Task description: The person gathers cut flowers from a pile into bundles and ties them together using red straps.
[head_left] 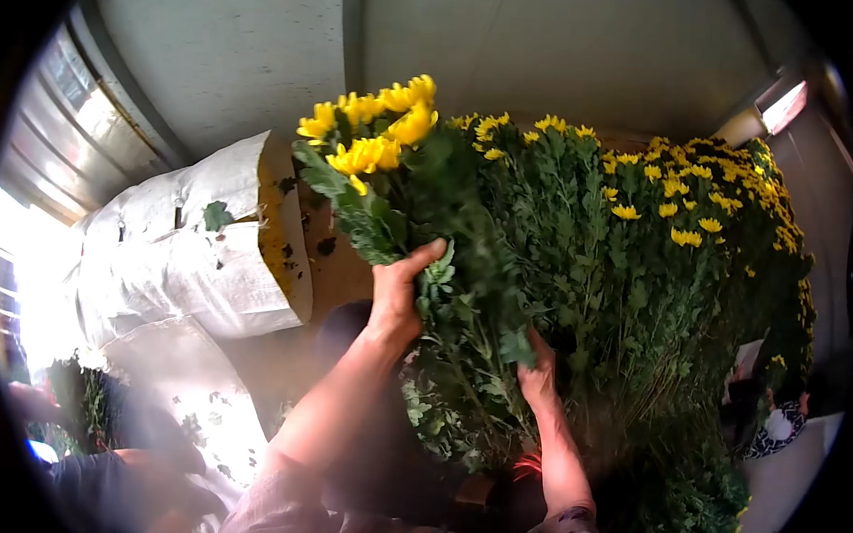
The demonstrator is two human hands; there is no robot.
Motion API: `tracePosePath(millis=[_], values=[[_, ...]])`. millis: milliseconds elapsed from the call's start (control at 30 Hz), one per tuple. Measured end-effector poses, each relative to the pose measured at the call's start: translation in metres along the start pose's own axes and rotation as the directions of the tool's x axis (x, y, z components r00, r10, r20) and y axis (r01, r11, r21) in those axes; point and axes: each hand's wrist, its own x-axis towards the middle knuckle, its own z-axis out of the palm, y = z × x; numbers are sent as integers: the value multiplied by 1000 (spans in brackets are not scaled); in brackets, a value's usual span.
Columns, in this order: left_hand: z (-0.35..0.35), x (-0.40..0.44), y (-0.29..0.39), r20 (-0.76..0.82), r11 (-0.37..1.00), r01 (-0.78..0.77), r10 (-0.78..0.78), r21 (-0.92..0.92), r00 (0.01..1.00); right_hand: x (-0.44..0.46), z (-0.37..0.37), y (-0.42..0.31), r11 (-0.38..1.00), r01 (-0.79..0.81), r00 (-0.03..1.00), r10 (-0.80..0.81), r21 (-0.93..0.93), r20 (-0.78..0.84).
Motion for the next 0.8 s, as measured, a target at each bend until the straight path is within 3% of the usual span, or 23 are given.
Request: tracePosePath(millis=[33, 100, 167, 200, 267, 400, 467, 567, 633, 700, 733, 767, 800], values=[[3, -4, 1, 52, 999, -45, 45, 2, 998, 3, -7, -20, 999, 53, 994, -54, 9, 100], [4, -6, -1, 87, 998, 1, 4, -55, 996, -6, -7, -19, 997, 74, 988, -74, 2, 137], [9, -12, -3, 94, 985, -73, 88, -159, 992, -13, -7, -26, 987, 10, 979, 23, -160, 204], [10, -12, -4, 98, 985, -72, 88, -159, 991, -12, -6, -29, 970, 121, 980, -83, -212, 180], [7, -9, -10, 127, 986, -166, 164, 10, 978, -18, -6, -41, 958, 107, 980, -56, -267, 190], [-1, -1, -15, 146, 989, -133, 122, 65, 982, -34, -2, -39, 948, 104, 960, -17, -302, 278], [-6, 0, -12, 206, 959, -163, 115, 232, 972, -37, 0, -46, 956, 86, 956, -1, -279, 292], [-5, -2, -3, 213, 971, -146, 105, 187, 971, -35, -8, -71, 963, -14, 912, 123, -269, 391], [-5, -3, -2, 215, 987, -127, 104, 96, 971, -29, -11, -83, 995, 58, 947, -29, -83, 319], [-13, 1, -1, 149, 995, -94, 87, 44, 985, -20, -16, -91, 998, 64, 935, -61, 3, 348], [-19, 2, -3, 165, 985, -172, 168, 11, 972, -18, -17, -93, 994, 60, 924, -90, 90, 372], [-35, 9, -7, 111, 990, -102, 92, 93, 990, -15, -16, -89, 974, 10, 927, -94, 227, 362], [-47, 7, -6, 77, 997, -61, 57, 47, 995, 1, -15, -112, 882, -44, 944, -118, 470, 309]])
